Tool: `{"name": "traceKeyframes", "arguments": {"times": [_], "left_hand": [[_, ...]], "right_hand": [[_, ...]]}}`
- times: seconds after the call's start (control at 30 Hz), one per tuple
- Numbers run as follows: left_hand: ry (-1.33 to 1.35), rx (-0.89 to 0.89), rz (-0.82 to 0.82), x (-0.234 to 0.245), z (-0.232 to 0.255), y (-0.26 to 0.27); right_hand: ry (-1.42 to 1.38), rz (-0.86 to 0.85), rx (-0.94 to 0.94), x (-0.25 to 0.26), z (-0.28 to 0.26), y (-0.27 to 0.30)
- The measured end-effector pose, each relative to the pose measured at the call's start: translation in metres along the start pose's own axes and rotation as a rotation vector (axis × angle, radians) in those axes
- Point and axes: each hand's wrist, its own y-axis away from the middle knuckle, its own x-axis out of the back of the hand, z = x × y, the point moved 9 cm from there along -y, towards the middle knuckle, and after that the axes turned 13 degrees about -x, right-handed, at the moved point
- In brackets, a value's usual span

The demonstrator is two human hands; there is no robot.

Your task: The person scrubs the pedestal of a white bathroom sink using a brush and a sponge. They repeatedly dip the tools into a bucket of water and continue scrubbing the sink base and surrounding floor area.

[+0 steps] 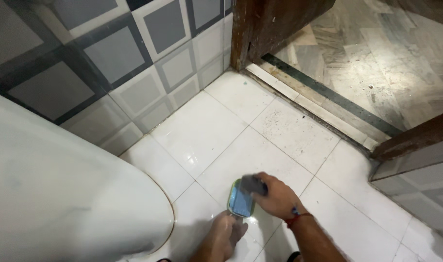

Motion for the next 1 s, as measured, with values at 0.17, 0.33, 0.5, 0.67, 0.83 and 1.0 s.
{"name": "traceKeyframes", "arguments": {"times": [0.17,0.33,0.5,0.67,0.83,1.0], "left_hand": [[-0.251,0.308,0.428,-0.014,0.010,0.009],[-0.185,0.299,0.273,-0.046,0.017,0.003],[-0.222,0.273,0.318,-0.030,0.004,-0.003],[-0.307,0.305,0.447,-0.030,0.013,0.005],[-0.373,0.323,0.449,-0.042,0.026,0.006],[-0.286,0.335,0.451,-0.014,-0.002,-0.006]], "right_hand": [[0.027,0.213,0.044,-0.018,-0.011,-0.002],[0.110,0.100,0.018,-0.028,-0.005,0.009],[0.226,-0.132,0.059,-0.025,-0.012,0.017],[0.197,-0.119,0.001,0.003,-0.016,0.007],[0.232,0.165,-0.020,0.014,-0.038,0.005],[0.290,0.260,0.023,-0.023,-0.031,0.011]]}}
